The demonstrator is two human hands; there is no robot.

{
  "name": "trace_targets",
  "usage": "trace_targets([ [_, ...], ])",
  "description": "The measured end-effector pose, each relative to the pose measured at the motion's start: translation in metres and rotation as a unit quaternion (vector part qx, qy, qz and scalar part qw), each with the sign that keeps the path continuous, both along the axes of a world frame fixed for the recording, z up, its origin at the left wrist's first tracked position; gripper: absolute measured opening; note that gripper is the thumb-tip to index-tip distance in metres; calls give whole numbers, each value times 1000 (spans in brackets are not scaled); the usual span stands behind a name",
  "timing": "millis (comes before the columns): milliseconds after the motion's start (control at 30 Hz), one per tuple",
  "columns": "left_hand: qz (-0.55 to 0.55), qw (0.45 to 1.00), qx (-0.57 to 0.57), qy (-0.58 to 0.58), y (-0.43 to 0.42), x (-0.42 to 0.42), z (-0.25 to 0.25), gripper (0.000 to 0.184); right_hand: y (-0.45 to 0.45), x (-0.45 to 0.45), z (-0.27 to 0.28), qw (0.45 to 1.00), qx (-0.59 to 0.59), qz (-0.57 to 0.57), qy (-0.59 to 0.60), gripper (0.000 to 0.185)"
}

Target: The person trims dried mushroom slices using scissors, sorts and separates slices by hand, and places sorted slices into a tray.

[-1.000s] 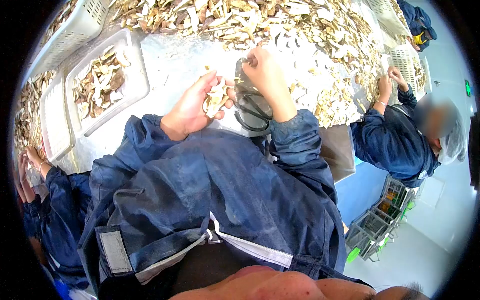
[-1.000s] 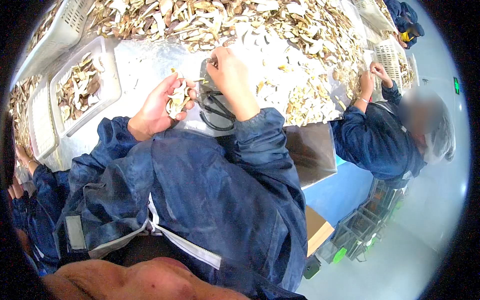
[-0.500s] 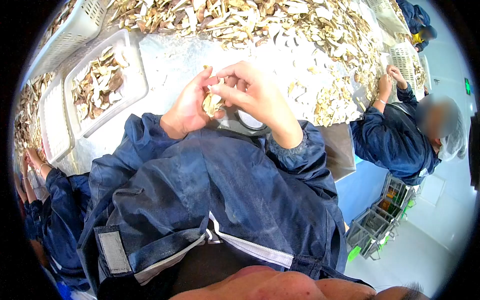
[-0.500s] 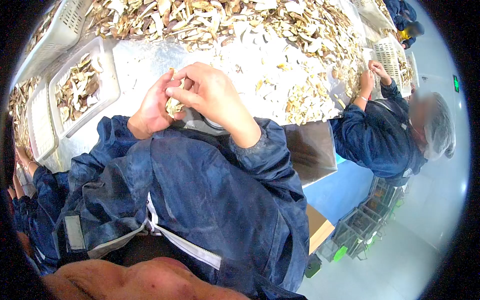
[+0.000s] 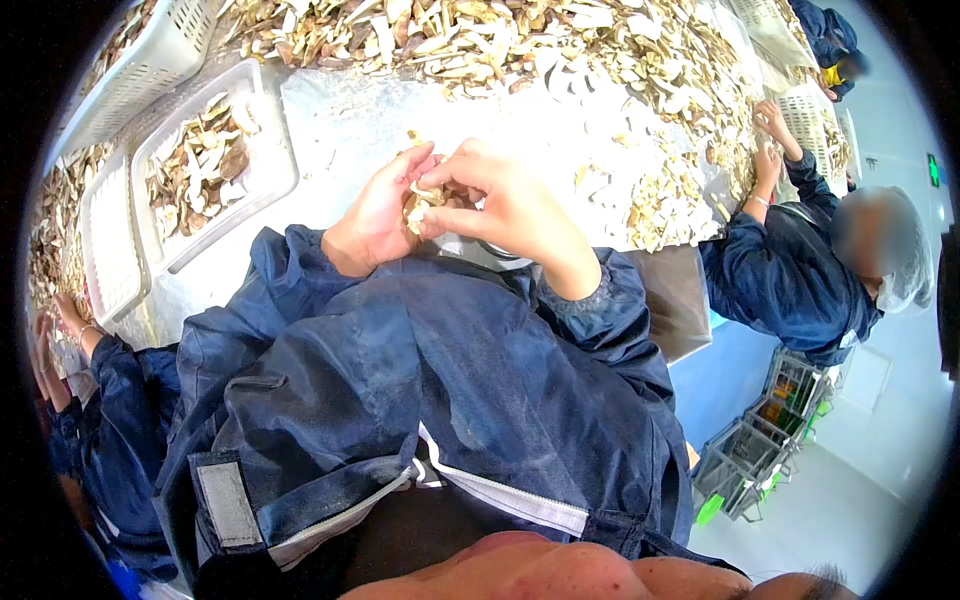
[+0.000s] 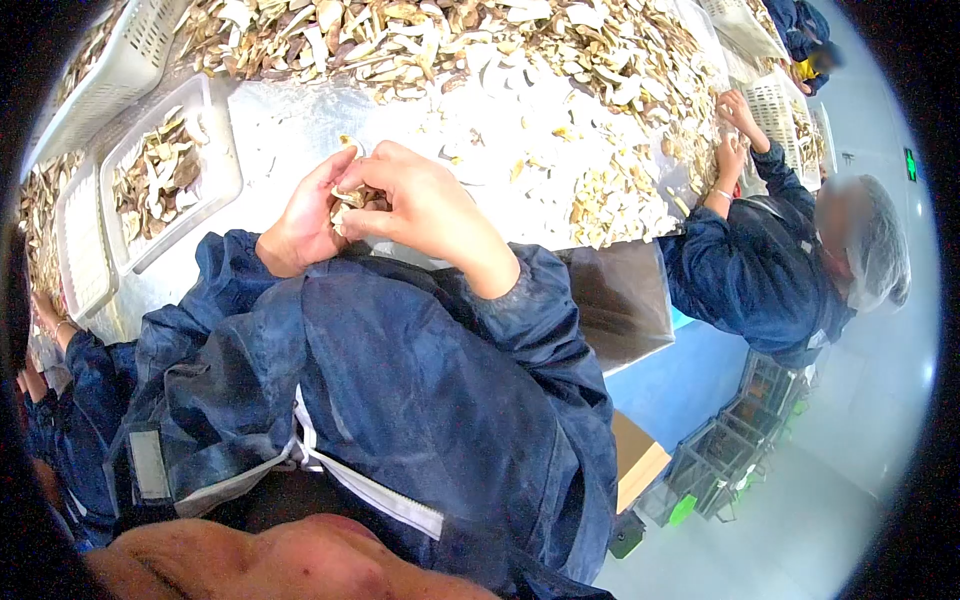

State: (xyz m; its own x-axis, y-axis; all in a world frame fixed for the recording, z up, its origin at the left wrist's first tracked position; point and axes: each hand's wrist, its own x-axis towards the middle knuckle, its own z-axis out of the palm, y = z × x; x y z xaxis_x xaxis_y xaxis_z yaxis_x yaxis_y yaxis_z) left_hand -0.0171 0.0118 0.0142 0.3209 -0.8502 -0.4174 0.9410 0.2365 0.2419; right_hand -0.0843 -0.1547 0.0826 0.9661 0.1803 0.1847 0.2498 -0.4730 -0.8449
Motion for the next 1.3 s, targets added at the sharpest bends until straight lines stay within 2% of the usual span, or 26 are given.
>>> trace_targets([
  [67,1,1000,6,-1,-1,0,2,39,-1,0,-5,999,-10,-18,25,21],
  [267,3,999,35,-7,-1,-2,7,33,-3,0,-16,989,73,-53,118,19],
  [367,0,999,32,-21,0,-2,6,31,-1,-2,-12,996,3,-54,69,19],
  [467,8,999,33,-21,-1,-2,5,30,1,-2,-15,995,22,-62,78,19],
  [567,13,998,45,-29,0,-1,4,30,-3,1,-11,966,153,-70,194,19],
  [667,22,996,53,-62,1,-2,9,28,-11,5,-12,920,273,-122,255,15],
  [700,27,996,46,-70,1,-2,10,27,-14,7,-17,935,244,-144,211,13],
  [800,29,993,39,-111,0,-2,14,23,-17,4,-21,915,299,-149,225,13],
  [1200,37,989,52,-134,-1,-2,13,17,-10,-4,-27,933,243,-184,193,20],
  [1300,36,985,59,-158,-1,-2,15,14,-7,-4,-28,944,184,-217,168,15],
])
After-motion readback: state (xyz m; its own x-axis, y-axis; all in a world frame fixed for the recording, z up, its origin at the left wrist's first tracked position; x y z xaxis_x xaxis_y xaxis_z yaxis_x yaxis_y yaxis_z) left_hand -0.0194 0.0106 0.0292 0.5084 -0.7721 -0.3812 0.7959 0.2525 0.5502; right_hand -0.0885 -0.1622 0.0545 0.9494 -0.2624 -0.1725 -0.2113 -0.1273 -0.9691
